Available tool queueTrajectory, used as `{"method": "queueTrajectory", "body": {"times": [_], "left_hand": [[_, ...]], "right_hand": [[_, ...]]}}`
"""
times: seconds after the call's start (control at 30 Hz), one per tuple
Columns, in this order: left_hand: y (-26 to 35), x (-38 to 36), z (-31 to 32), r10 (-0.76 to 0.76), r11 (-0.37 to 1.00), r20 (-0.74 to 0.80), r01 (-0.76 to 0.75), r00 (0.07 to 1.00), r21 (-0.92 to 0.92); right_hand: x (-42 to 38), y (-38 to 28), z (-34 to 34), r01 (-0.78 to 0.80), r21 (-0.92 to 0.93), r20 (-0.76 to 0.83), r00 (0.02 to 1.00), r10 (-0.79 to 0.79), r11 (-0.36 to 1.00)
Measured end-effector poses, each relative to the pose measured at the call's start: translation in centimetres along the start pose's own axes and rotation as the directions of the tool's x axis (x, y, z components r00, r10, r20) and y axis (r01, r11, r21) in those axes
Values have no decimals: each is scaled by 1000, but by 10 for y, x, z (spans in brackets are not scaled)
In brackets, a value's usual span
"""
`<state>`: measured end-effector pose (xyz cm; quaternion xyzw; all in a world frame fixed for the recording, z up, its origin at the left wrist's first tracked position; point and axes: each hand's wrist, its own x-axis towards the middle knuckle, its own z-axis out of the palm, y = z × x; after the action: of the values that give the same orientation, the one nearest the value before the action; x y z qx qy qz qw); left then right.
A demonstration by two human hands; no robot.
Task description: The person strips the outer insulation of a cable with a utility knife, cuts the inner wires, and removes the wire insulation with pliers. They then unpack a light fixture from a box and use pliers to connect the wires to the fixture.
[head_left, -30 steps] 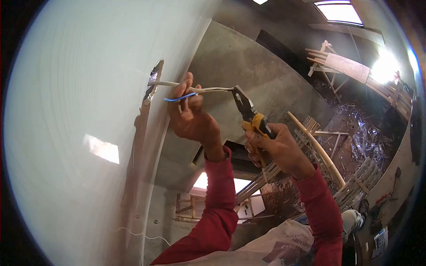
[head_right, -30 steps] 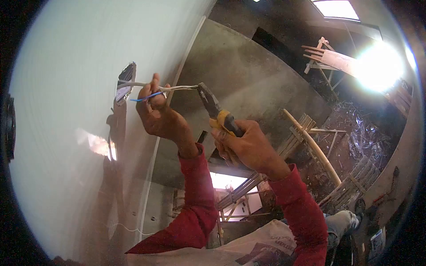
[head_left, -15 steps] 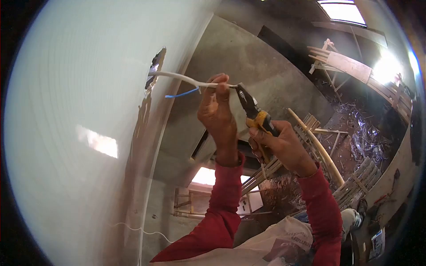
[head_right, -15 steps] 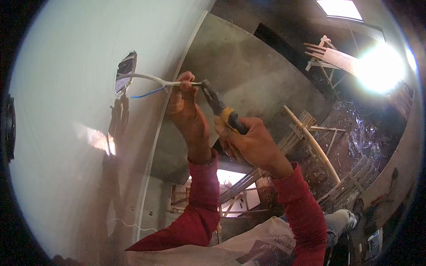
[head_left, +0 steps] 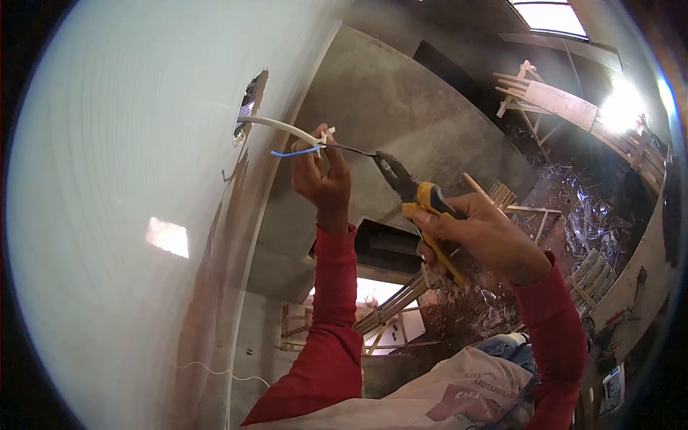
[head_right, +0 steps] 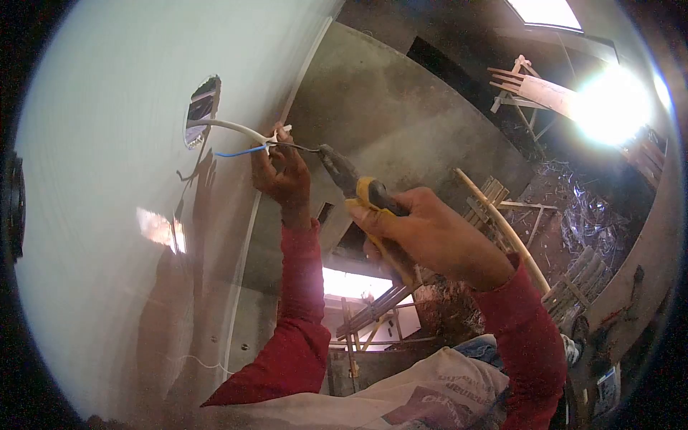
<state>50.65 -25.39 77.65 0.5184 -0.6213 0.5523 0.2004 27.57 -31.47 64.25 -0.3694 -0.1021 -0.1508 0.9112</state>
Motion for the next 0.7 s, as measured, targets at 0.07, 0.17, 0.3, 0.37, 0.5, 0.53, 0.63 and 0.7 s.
{"method": "queueTrajectory", "body": {"times": [0.07,0.17,0.3,0.37,0.5,0.53,0.63,0.7], "left_hand": [[-4,-5,-7,14,1000,-10,-14,1000,5],[6,-10,-27,-14,993,193,35,981,-109],[21,-1,-56,-204,866,394,353,896,-354],[31,4,-64,-197,723,401,409,895,-557],[36,-17,-63,-259,553,384,462,886,-693],[37,-19,-64,-305,580,409,509,860,-636],[31,-22,-67,-337,603,450,557,827,-571],[31,-22,-61,-315,585,488,571,814,-576]], "right_hand": [[-5,-12,2,51,-373,-124,987,-104,926],[4,-20,-8,167,-761,-203,856,-475,626],[15,-44,-17,141,-874,-200,767,-610,464],[32,-45,-21,277,-919,-61,601,-797,280],[49,-55,-24,280,-909,-29,700,-714,310],[48,-53,-25,262,-897,-65,719,-692,356],[40,-36,-16,267,-879,-79,735,-674,394],[34,-29,-19,268,-879,-83,730,-679,396]]}}
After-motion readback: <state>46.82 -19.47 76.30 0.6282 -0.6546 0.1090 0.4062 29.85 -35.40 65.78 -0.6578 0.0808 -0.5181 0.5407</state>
